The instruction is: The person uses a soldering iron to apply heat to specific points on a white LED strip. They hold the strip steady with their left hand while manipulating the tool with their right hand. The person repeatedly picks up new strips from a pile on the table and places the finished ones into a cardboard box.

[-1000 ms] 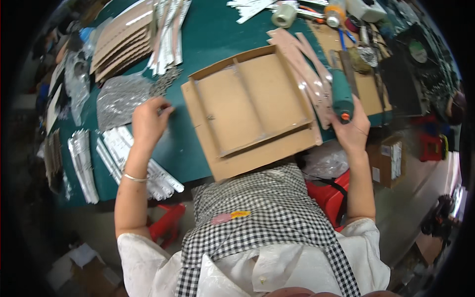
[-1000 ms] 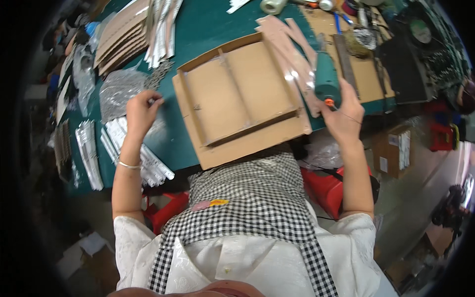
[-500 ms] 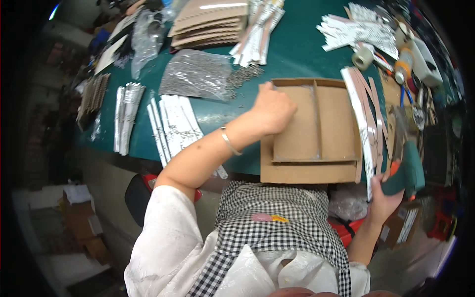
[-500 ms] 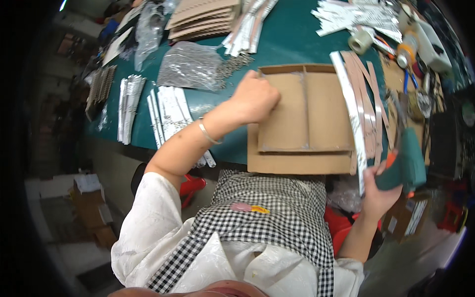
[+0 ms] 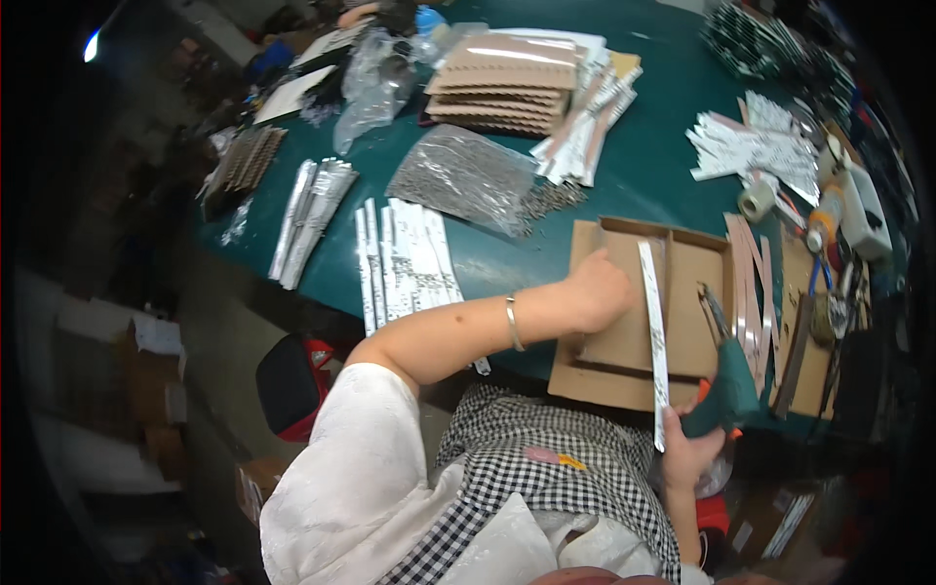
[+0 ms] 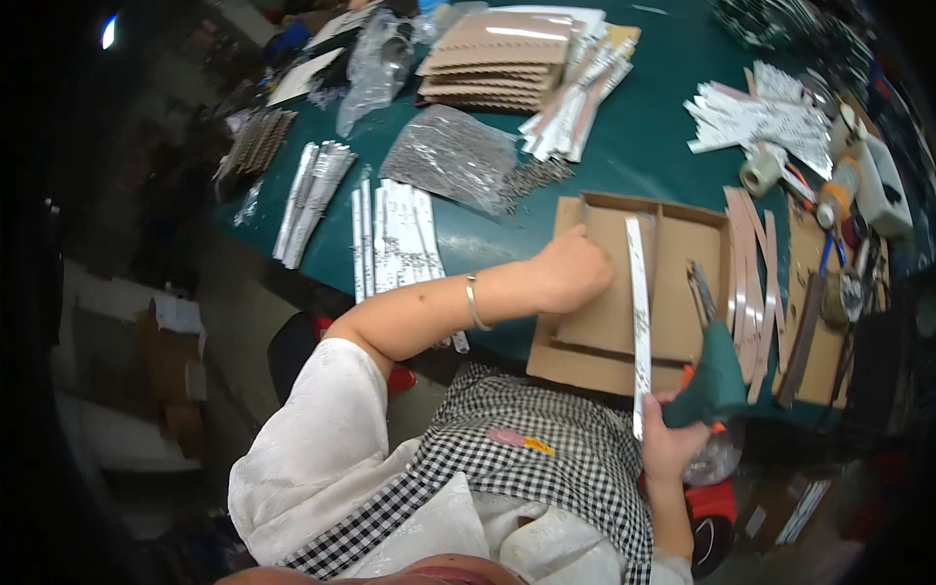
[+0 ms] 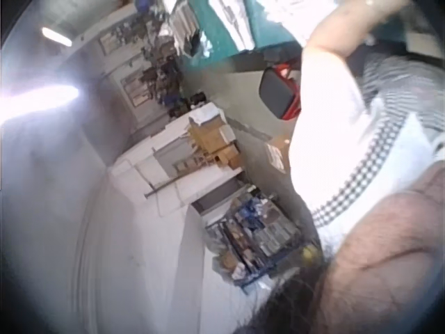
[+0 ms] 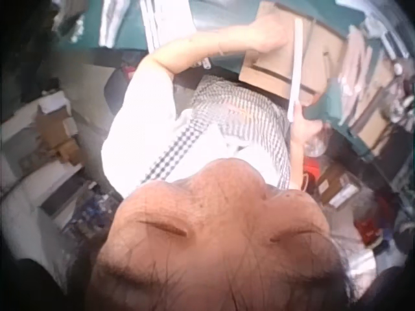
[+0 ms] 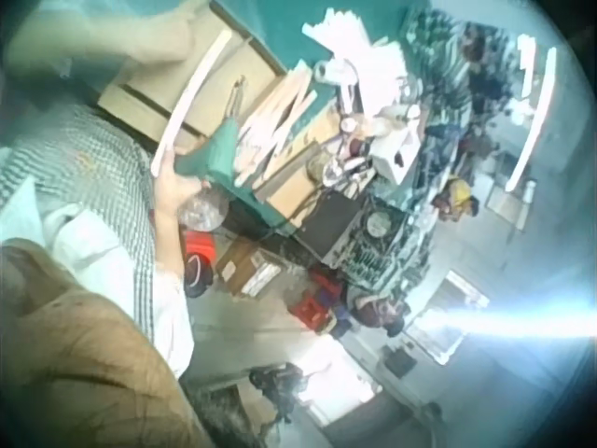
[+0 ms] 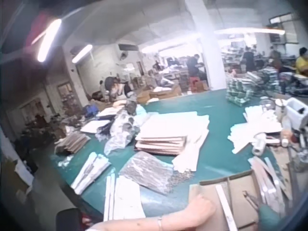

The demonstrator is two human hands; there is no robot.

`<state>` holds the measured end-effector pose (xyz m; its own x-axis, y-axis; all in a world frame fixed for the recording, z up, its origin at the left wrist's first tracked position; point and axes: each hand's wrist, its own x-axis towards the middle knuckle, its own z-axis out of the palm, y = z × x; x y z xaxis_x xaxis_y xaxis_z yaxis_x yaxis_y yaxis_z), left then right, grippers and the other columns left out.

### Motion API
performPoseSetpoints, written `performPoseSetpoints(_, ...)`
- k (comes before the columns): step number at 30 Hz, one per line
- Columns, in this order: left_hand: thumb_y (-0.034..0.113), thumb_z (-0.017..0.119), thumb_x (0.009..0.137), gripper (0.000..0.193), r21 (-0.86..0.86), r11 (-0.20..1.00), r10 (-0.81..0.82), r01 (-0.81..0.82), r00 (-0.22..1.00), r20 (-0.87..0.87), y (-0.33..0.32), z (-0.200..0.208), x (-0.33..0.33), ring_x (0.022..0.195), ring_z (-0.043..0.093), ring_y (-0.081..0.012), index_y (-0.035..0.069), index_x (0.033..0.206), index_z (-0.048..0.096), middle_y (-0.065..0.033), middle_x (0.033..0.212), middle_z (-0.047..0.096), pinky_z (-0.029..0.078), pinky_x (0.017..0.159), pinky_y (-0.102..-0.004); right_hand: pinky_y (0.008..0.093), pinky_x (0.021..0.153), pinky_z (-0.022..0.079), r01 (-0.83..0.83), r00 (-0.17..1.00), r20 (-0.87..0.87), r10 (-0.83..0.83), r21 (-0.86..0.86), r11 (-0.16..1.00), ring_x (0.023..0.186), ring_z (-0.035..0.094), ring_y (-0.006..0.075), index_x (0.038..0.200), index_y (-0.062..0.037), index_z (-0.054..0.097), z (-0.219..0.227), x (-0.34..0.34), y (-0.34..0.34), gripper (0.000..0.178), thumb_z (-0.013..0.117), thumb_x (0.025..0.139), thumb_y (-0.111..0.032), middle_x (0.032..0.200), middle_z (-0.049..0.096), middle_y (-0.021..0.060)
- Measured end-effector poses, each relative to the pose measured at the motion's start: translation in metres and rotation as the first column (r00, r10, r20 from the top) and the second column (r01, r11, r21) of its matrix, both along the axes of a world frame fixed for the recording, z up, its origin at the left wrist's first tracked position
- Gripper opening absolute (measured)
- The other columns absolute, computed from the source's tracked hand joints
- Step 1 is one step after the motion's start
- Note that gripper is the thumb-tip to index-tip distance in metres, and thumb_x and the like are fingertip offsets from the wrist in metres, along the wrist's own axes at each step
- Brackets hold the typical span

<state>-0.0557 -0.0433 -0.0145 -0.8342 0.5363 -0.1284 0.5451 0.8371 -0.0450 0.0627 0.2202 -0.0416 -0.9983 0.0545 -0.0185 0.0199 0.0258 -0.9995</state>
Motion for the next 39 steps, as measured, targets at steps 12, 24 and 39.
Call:
performPoseSetpoints(12, -0.003, 0.062, 0.067, 0.013, 0.183, 0.982, -0.015, -0.043, 0.952, 0.304, 0.005, 0.016, -0.019, 0.085, 0.066, -0.0392, 0.001, 0.078, 0.069, -0.0185, 0.086, 0.067, 0.053, 0.077, -0.0459, 0.0244, 0.059, 0.052, 0.003, 0.966, -0.257, 0.013, 0.061, 0.998, 0.074, 0.058, 0.0108, 0.125, 0.0026, 0.048, -0.009, -0.024, 0.021, 0.04, 0.068, 0.091, 0.003, 0.096, 0.059, 0.0067)
performPoseSetpoints(24, -0.004, 0.074, 0.073, 0.019, 0.67, 0.69, 0.219, -0.275, 0.961, 0.169, 0.001, 0.029, 0.011, 0.077, 0.071, -0.0224, 0.002, 0.091, 0.077, -0.0104, 0.09, 0.071, 0.056, 0.071, -0.0332, 0.0244, 0.061, 0.052, -0.037, 0.977, -0.212, 0.025, -0.05, 0.998, 0.075, 0.058, 0.0107, 0.131, 0.0035, 0.047, 0.011, -0.043, 0.021, 0.05, 0.07, 0.087, 0.005, 0.095, 0.058, 0.0062)
performPoseSetpoints(39, -0.004, 0.082, 0.077, 0.019, 0.834, 0.083, 0.133, -0.546, 0.835, 0.534, 0.033, 0.029, 0.065, 0.082, 0.072, -0.0175, -0.006, 0.091, 0.07, -0.0121, 0.089, 0.074, 0.059, 0.076, -0.0284, 0.0254, 0.075, 0.056, -0.275, 0.956, -0.146, 0.255, -0.142, 0.951, 0.085, 0.069, 0.0108, 0.106, 0.0016, 0.065, 0.04, -0.076, -0.027, 0.028, 0.076, 0.081, 0.007, 0.094, 0.073, 0.0067)
